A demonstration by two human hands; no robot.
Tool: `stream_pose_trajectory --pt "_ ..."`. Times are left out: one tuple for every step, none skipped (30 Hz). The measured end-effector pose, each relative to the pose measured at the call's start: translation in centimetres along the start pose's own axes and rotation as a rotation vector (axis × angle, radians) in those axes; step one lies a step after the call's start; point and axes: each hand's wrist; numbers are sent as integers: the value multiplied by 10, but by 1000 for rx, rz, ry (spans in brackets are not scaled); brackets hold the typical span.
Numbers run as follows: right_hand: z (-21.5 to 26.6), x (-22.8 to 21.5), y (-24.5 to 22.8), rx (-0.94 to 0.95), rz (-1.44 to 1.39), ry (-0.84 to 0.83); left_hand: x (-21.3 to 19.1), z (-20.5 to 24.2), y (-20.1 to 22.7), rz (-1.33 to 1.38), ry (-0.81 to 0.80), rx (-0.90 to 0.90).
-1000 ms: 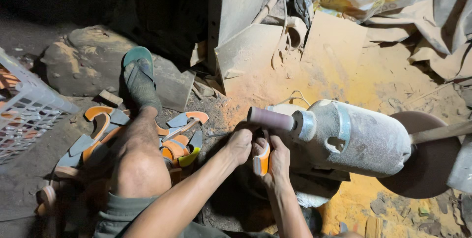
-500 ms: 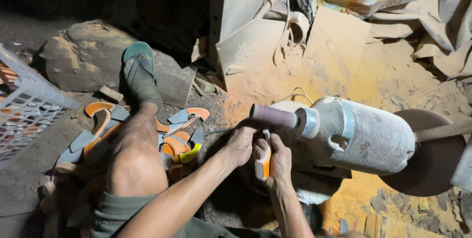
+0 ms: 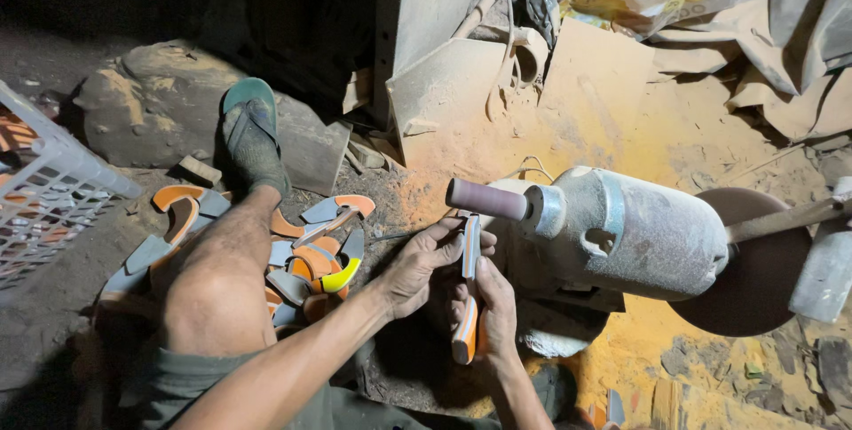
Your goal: The person sits on the floor and uses a bench grinder to smooth the edges of several sandal soles. They hold each sole against the rotating grinding wheel, turning the pieces to grind different edges, then set them aside.
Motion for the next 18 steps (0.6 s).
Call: stream_pose_trajectory --pt "3 1 -1 20 58 31 -3 1 0 -44 -23 26" --pt "5 4 -1 40 116 61 -6 0 -2 -88 -46 52" --pt "4 7 0 55 99 56 -9 -3 -6 -85 -20 57" --pt "2 11 3 70 82 50 -12 -8 -12 -83 5 61" --pt "0 12 5 90 69 47 -17 -11 -19 -76 33 65" --pt "-4 11 5 150 24 30 -23 -17 -25 -92 84 28" --pt "-10 10 5 212 -20 12 -29 -23 -30 -108 136 -9" --pt "-16 8 5 273 -65 -6 -35 -29 -36 -123 188 -47" --pt "-23 5 5 327 -128 -76 -40 -35 -41 -121 259 -68" --pt "-31 2 4 381 -191 -146 -43 -44 -44 -118 331 -89" --pt "-39 -1 5 427 -259 -217 -45 -51 -46 -121 398 -110" --pt "-46 -3 6 425 -275 -220 -45 -56 -47 -117 436 -151" --pt "-53 -6 7 423 -291 -224 -44 -63 -45 -114 474 -193" --pt "-61 -8 8 420 -308 -227 -42 -70 -41 -110 511 -234" --pt "-69 -10 9 426 -304 -250 -39 -73 -37 -105 492 -200" --pt "-78 -11 9 432 -301 -273 -37 -75 -33 -99 472 -166" --pt "-84 -13 11 441 -299 -292 -34 -76 -30 -93 455 -136" --pt "-88 -14 12 448 -321 -275 -32 -78 -26 -66 431 -93"
Point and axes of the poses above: each hand's wrist, its own z-axis away from the middle knuckle, its own x-axis out of the palm, y = z × x, and after that the axes turned 7 degrees about y, right-handed
